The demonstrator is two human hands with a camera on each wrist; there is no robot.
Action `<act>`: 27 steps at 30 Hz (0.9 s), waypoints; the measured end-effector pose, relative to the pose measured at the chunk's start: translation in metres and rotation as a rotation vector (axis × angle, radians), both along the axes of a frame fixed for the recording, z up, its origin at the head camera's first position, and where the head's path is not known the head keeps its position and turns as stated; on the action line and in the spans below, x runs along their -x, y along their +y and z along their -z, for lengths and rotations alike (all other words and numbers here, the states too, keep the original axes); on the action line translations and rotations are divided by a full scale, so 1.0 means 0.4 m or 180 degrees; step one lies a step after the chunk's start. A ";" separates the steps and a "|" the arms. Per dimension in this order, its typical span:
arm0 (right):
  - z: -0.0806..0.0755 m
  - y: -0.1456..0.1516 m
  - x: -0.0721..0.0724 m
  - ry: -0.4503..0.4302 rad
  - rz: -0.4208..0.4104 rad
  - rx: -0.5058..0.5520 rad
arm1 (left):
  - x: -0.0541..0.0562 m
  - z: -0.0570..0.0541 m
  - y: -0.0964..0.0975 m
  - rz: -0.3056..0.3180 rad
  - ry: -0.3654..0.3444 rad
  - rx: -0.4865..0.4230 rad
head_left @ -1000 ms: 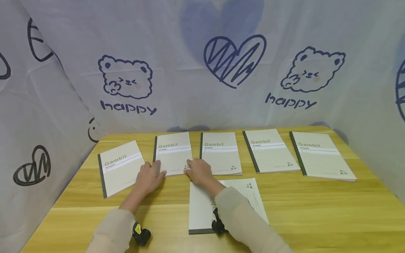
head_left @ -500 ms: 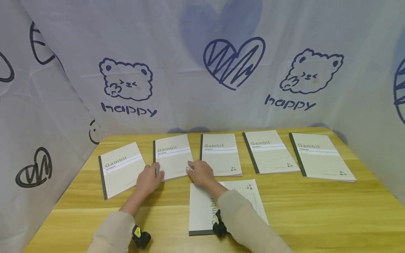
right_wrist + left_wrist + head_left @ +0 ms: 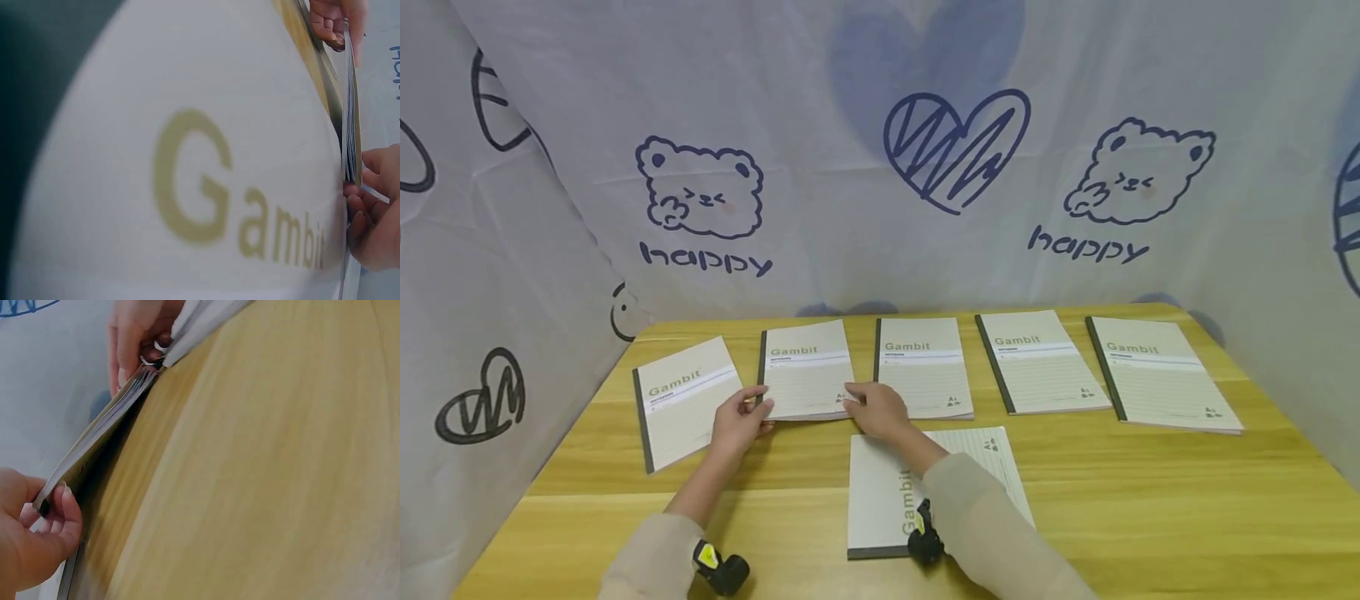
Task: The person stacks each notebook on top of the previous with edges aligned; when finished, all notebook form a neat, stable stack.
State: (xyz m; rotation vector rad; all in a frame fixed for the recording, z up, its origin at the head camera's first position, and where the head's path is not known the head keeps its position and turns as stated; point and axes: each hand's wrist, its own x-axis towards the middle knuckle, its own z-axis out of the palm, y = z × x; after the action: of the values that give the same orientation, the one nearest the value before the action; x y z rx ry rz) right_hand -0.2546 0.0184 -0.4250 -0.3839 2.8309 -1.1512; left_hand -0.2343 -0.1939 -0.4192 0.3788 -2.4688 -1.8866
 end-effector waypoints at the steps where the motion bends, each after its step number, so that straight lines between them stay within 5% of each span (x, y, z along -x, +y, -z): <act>1: -0.001 0.002 0.000 -0.0010 -0.0003 0.0039 | -0.002 -0.002 -0.002 0.0020 -0.0035 -0.0068; 9: -0.014 0.013 0.007 -0.0191 -0.0107 0.0130 | -0.017 -0.016 -0.008 0.0141 -0.0245 -0.0792; 14: -0.022 0.029 0.015 -0.0694 -0.0113 0.0753 | -0.023 -0.027 0.001 0.0139 -0.0220 -0.1233; 20: -0.021 0.062 0.024 -0.1424 -0.0107 0.1826 | -0.038 -0.028 0.022 0.0174 -0.0092 -0.1439; 27: -0.024 0.110 0.013 -0.1448 -0.0240 0.1981 | -0.054 -0.015 0.044 0.0439 0.0151 -0.1476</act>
State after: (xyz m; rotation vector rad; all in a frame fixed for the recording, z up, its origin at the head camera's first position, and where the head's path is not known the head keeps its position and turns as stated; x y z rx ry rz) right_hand -0.2598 0.0622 -0.4154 -0.2103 2.0201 -1.8122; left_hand -0.2126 -0.1764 -0.4130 0.1641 -2.0550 -2.4883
